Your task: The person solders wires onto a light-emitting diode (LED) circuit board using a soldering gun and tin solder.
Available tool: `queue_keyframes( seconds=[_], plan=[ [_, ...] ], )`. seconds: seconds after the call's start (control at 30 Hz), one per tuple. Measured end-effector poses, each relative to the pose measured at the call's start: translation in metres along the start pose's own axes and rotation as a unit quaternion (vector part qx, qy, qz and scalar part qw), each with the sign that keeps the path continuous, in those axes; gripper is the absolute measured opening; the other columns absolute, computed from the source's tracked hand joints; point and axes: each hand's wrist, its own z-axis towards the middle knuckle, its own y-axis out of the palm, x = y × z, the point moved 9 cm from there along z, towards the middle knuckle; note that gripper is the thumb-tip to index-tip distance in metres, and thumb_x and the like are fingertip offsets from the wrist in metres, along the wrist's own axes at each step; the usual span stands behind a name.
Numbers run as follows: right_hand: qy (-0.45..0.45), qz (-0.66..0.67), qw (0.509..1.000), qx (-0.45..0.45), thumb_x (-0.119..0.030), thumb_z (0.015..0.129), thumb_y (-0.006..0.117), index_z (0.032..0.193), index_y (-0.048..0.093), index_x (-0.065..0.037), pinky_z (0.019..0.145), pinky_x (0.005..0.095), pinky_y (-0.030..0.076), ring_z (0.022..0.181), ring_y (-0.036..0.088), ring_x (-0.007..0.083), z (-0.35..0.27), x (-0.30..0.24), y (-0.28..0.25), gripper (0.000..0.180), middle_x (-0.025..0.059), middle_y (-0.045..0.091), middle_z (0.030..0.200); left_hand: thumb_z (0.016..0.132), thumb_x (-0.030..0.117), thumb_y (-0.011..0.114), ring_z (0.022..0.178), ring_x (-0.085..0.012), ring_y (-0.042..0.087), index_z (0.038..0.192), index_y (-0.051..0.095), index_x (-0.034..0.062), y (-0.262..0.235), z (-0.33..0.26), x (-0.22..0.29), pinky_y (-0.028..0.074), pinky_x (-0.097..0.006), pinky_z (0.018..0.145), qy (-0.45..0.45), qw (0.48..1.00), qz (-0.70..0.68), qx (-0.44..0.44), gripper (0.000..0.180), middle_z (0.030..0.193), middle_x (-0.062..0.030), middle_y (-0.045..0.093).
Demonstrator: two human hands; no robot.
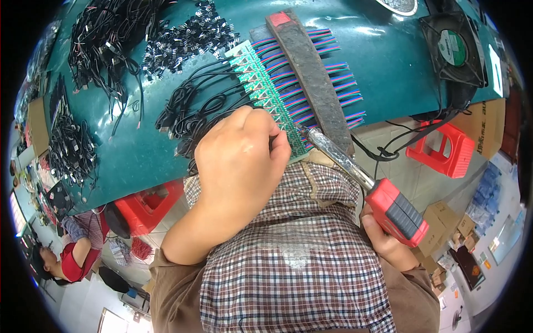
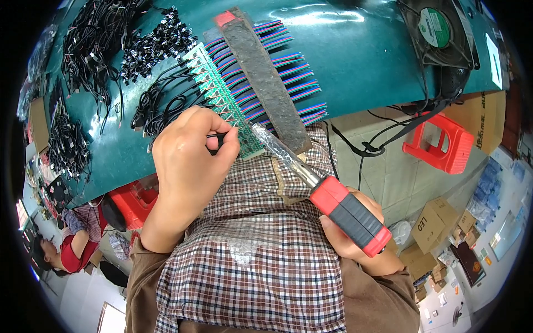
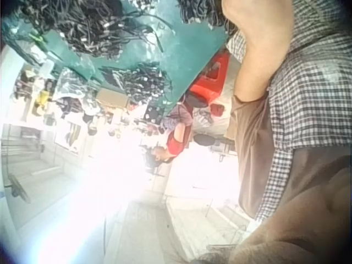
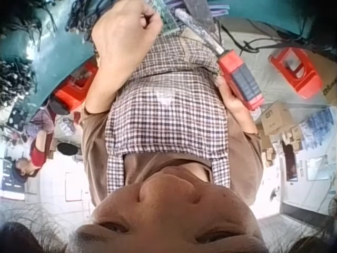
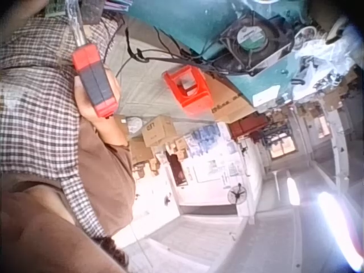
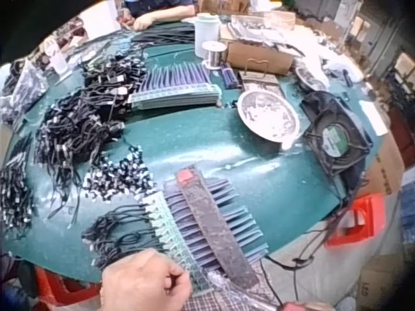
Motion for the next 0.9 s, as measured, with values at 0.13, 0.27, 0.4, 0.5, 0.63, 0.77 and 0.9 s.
queue_keyframes(
  seconds=[0.13, 0.27, 0.4, 0.5, 0.63, 0.77, 0.9],
  plan=[
    [0.032, 0.004, 0.999, -0.011, -0.005, 0.075, 0.074, 0.096, 0.066, 0.001, 0.068, 0.0381, 0.054, 0.074, 0.066, 0.0309, -0.002, 0.005, 0.000, 0.023, 0.0135, 0.064, 0.085, 0.073, 0.005, 0.078, 0.057, -0.0163, 0.058, 0.075, 0.061, 0.0073, -0.001, -0.002, 0.000, 0.047, -0.031, 0.052, 0.001, 1.000, 0.006, 0.003, 0.017, 0.070, -0.0025, 0.058],
    [0.031, 0.031, 0.999, 0.019, -0.004, 0.081, 0.070, 0.100, 0.066, 0.003, 0.064, 0.0351, 0.051, 0.072, 0.064, 0.0250, -0.006, 0.011, -0.006, 0.021, 0.0117, 0.064, 0.083, 0.074, 0.008, 0.080, 0.068, -0.0214, 0.059, 0.076, 0.064, 0.0080, -0.005, 0.001, 0.008, 0.047, -0.034, 0.060, 0.033, 0.998, 0.039, -0.023, 0.016, 0.076, -0.0045, 0.058],
    [0.012, 0.068, 0.997, 0.039, -0.008, 0.093, 0.055, 0.084, 0.052, 0.001, 0.050, 0.0279, 0.040, 0.052, 0.046, 0.0150, 0.004, 0.000, -0.003, 0.013, 0.0066, 0.050, 0.064, 0.074, 0.012, 0.081, 0.079, -0.0220, 0.058, 0.082, 0.072, 0.0090, -0.033, 0.005, 0.001, 0.047, -0.038, 0.071, 0.036, 0.999, 0.007, 0.007, 0.012, 0.083, -0.0058, 0.059],
    [0.057, 0.091, 0.993, 0.050, -0.007, 0.092, 0.055, 0.082, 0.051, 0.000, 0.050, 0.0274, 0.040, 0.052, 0.046, 0.0140, 0.006, 0.003, -0.004, 0.013, 0.0052, 0.048, 0.064, 0.084, 0.011, 0.073, 0.072, -0.0227, 0.061, 0.087, 0.068, 0.0086, -0.078, 0.005, -0.055, 0.049, -0.035, 0.066, -0.060, 0.985, 0.051, 0.152, 0.006, 0.083, -0.0065, 0.063],
    [0.040, 0.101, 0.993, 0.051, -0.007, 0.092, 0.055, 0.082, 0.052, 0.000, 0.051, 0.0273, 0.040, 0.052, 0.046, 0.0136, 0.010, 0.001, -0.001, 0.013, 0.0053, 0.047, 0.064, 0.087, 0.015, 0.071, 0.081, -0.0247, 0.067, 0.095, 0.072, 0.0085, -0.134, -0.026, -0.146, 0.051, -0.038, 0.073, -0.204, 0.929, 0.248, 0.182, 0.010, 0.089, -0.0079, 0.068],
    [0.037, 0.089, 0.994, 0.046, -0.008, 0.093, 0.055, 0.083, 0.052, 0.000, 0.052, 0.0275, 0.041, 0.054, 0.047, 0.0137, 0.010, 0.000, 0.000, 0.013, 0.0061, 0.049, 0.066, 0.085, 0.016, 0.073, 0.083, -0.0266, 0.067, 0.096, 0.073, 0.0069, -0.139, -0.053, -0.184, 0.052, -0.037, 0.078, -0.175, 0.906, 0.338, 0.187, 0.014, 0.091, -0.0074, 0.068],
    [0.035, 0.073, 0.996, 0.044, -0.009, 0.093, 0.056, 0.084, 0.053, 0.000, 0.052, 0.0275, 0.042, 0.054, 0.048, 0.0136, 0.012, -0.003, 0.002, 0.013, 0.0067, 0.050, 0.067, 0.084, 0.014, 0.075, 0.088, -0.0276, 0.067, 0.092, 0.073, 0.0042, -0.134, -0.062, -0.191, 0.052, -0.037, 0.081, -0.174, 0.926, 0.277, 0.187, 0.013, 0.096, -0.0083, 0.070]
  ],
)
